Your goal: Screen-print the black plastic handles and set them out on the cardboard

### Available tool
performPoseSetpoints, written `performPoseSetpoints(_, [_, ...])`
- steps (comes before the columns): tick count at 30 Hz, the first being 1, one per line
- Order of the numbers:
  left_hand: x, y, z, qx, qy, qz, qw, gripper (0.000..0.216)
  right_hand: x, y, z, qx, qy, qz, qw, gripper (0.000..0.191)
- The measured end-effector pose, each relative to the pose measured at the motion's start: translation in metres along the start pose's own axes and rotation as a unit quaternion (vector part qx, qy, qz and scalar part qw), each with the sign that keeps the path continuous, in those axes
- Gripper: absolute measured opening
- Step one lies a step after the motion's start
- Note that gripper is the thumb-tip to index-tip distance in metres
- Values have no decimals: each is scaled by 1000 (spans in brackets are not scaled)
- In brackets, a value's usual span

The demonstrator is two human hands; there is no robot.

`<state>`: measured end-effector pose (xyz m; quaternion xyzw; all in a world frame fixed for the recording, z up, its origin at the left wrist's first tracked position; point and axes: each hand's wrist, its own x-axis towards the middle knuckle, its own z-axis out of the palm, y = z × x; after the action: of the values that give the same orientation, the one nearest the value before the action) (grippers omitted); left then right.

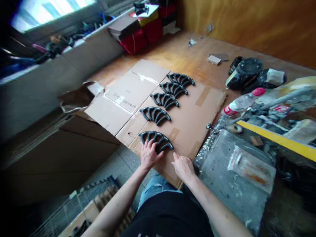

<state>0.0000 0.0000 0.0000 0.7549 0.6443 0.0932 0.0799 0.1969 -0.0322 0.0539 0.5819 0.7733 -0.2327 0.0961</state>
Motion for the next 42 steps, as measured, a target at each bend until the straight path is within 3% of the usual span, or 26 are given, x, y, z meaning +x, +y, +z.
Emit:
performPoseSetpoints(4, [37,-58,-11,23,16,-11,1000,50,5,-2,2,12,-11,16,1000,42])
performPoseSetpoints(7, [53,-80,-11,26,15,-7,1000,52,8,-3,1,16,-23,37,999,42])
performPoseSetpoints(11, [55,-83,-14,18,23,3,1000,56,11,-3,-3,34,-30,58,997,39])
performPoseSetpoints(14, [66,-82,-26,5,66,6,998,52,24,0,-8,77,-6,63,995,37])
performPoseSetpoints(18, [114,-88,-39,-2,101,-20,995,41,67,0,-15,182,70,46,980,28])
performPoseSetpoints(23, [173,-92,-32,25,68,-33,997,41,141,-10,-22,253,163,53,952,9])
performPoseSetpoints(27, [189,-90,-25,15,43,-44,998,41,179,-21,-26,271,181,54,944,10])
performPoseSetpoints(31, [199,-90,-22,18,53,-37,998,43,196,-26,-27,277,202,52,938,12])
performPoseSetpoints(34, [202,-90,-25,1,55,-34,998,42,200,-26,-32,275,204,49,938,14])
performPoseSetpoints(37, [185,-91,-30,-34,77,-25,996,38,193,-23,-37,273,173,45,945,15])
performPoseSetpoints(42, [102,-92,-30,-70,125,-13,990,38,158,-12,-30,276,178,37,944,8])
